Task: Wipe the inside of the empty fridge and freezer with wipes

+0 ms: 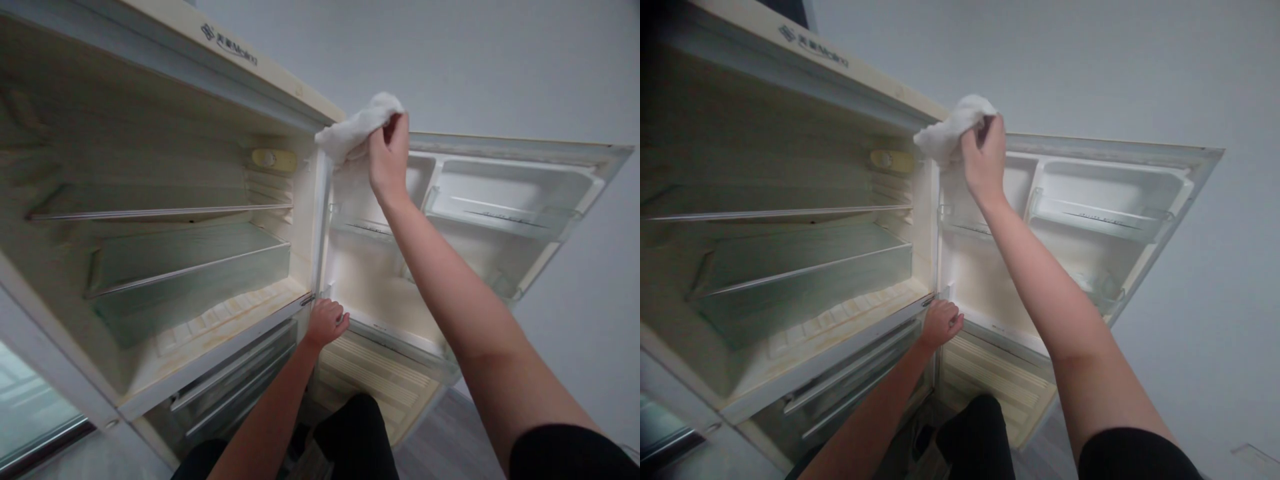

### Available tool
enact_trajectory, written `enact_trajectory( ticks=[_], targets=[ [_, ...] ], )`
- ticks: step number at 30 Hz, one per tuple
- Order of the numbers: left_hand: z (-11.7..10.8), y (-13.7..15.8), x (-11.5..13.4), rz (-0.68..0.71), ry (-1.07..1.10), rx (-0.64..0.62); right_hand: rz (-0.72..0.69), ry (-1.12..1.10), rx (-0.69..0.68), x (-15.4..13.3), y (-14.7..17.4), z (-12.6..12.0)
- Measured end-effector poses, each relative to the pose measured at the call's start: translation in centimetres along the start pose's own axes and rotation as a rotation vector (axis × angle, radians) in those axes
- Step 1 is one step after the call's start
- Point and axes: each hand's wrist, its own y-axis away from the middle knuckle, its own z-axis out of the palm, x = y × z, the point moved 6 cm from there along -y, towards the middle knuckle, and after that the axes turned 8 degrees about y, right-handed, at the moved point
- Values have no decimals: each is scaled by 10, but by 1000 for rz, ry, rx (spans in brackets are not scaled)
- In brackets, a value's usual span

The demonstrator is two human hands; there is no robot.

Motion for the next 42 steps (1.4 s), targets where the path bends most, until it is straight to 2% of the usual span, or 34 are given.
enact_trajectory(
  ticks=[2,4,7,11,13,16,19,22,27,31,36,42],
  targets=[
    [0,0,0,2,-6,0,-93,193,113,-17,6,-13],
    [0,-1,0,5,-14,1,-204,363,143,-30,11,-12],
    [-1,-1,1,15,-16,13,-287,524,8,-32,8,17],
    [-3,-1,1,26,-2,39,-232,605,-181,-13,-10,58],
    [-4,-1,2,27,3,38,-215,600,-213,-4,-19,65],
    [-5,-1,2,26,5,33,-236,592,-267,6,-25,60],
    [-5,-1,1,22,-1,29,-297,635,-318,17,-22,43],
    [-4,-1,1,20,0,28,-328,705,-312,31,-15,23],
    [-4,-2,3,8,20,18,-221,747,-302,58,-18,-7],
    [-5,-2,5,17,15,23,-113,802,-347,73,-22,-49],
    [-7,-3,7,42,1,44,-112,801,-488,93,-11,-106],
    [-6,-3,5,34,17,48,-116,895,-382,124,11,-161]
  ],
)
